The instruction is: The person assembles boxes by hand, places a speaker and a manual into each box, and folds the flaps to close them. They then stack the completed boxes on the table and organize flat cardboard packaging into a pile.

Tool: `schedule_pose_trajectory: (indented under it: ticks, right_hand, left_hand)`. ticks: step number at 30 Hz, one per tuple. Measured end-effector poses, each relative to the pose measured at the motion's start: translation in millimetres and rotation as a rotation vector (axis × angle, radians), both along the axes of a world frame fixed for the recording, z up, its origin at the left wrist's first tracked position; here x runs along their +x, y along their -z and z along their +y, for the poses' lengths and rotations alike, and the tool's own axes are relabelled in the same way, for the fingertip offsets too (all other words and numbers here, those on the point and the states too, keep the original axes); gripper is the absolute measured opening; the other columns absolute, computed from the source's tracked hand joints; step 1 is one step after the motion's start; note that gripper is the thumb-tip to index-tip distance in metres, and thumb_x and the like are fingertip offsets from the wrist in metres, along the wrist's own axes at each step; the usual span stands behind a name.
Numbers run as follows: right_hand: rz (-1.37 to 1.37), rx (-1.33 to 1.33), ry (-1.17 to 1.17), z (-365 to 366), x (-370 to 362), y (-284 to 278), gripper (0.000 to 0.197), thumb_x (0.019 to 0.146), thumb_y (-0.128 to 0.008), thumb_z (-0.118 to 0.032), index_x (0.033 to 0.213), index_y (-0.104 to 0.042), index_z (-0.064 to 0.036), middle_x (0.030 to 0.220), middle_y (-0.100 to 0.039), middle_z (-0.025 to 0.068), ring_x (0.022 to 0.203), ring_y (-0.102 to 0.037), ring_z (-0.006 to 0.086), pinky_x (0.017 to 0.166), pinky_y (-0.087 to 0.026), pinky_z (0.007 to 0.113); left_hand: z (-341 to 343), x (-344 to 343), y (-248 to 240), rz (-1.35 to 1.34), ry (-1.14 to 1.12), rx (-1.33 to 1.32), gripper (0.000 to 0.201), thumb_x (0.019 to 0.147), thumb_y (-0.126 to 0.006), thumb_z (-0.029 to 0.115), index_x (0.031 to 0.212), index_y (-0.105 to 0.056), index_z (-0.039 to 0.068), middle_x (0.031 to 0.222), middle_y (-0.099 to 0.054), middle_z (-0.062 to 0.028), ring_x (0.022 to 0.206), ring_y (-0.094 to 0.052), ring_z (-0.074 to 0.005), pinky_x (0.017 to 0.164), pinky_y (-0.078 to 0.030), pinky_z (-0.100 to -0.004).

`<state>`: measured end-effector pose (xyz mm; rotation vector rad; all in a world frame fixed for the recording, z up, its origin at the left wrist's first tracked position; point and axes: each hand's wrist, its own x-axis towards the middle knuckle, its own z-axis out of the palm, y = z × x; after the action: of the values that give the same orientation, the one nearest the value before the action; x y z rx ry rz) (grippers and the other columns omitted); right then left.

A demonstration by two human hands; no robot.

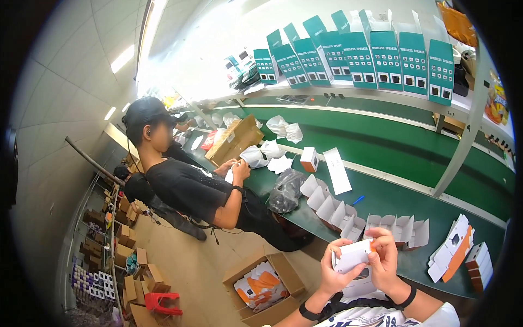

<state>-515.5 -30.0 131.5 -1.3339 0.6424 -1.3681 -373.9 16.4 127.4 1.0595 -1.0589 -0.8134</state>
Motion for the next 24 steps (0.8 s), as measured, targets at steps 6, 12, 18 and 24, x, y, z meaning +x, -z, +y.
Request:
schedule_pose_trajectory:
  ticks: [6,12,18,24]
  right_hand:
    - [0.419,-0.162,0.039,-6,-9,-16,0.034,0.084,-0.079,-0.022,0.101,-0.06,-0.0003,0.141,-0.057,0.0252,0.113,-0.064,0.0342,0.092,-0.052,0.04]
    - [0.383,-0.135,0.022,-24,-19,-23,0.026,0.09,-0.072,-0.021,0.086,-0.054,-0.0026,0.135,-0.06,0.0235,0.107,-0.065,0.0303,0.089,-0.051,0.039]
    - [0.371,-0.222,0.002,-27,-37,-22,0.029,0.085,-0.076,-0.021,0.081,-0.053,-0.004,0.132,-0.061,0.0255,0.106,-0.065,0.0311,0.088,-0.051,0.041]
    - [-0.028,0.263,-0.042,-25,-25,-23,0.056,0.089,-0.069,-0.01,0.14,-0.047,-0.0065,0.151,-0.045,0.0187,0.142,-0.043,0.0298,0.119,-0.033,0.042]
  left_hand:
    - [-19,8,1,-0.141,-0.045,-0.059,0.058,0.069,-0.092,0.011,0.1,-0.044,0.007,0.125,-0.056,-0.0173,0.105,-0.06,-0.0241,0.09,-0.052,-0.0376]
    - [-29,-22,9,-0.105,-0.147,-0.252,0.069,0.07,-0.092,0.007,0.12,-0.044,0.01,0.144,-0.04,-0.0198,0.109,-0.063,-0.0316,0.092,-0.056,-0.0409]
    - [-29,-18,7,-0.486,-0.052,-0.241,0.053,0.072,-0.091,0.017,0.099,-0.047,0.008,0.137,-0.045,-0.0192,0.111,-0.063,-0.0326,0.092,-0.056,-0.0423]
    - [-38,-33,-3,-0.564,-0.274,-0.45,0.085,0.056,-0.1,0.012,0.115,-0.039,0.014,0.118,-0.047,-0.012,0.102,-0.067,-0.0357,0.082,-0.06,-0.0419]
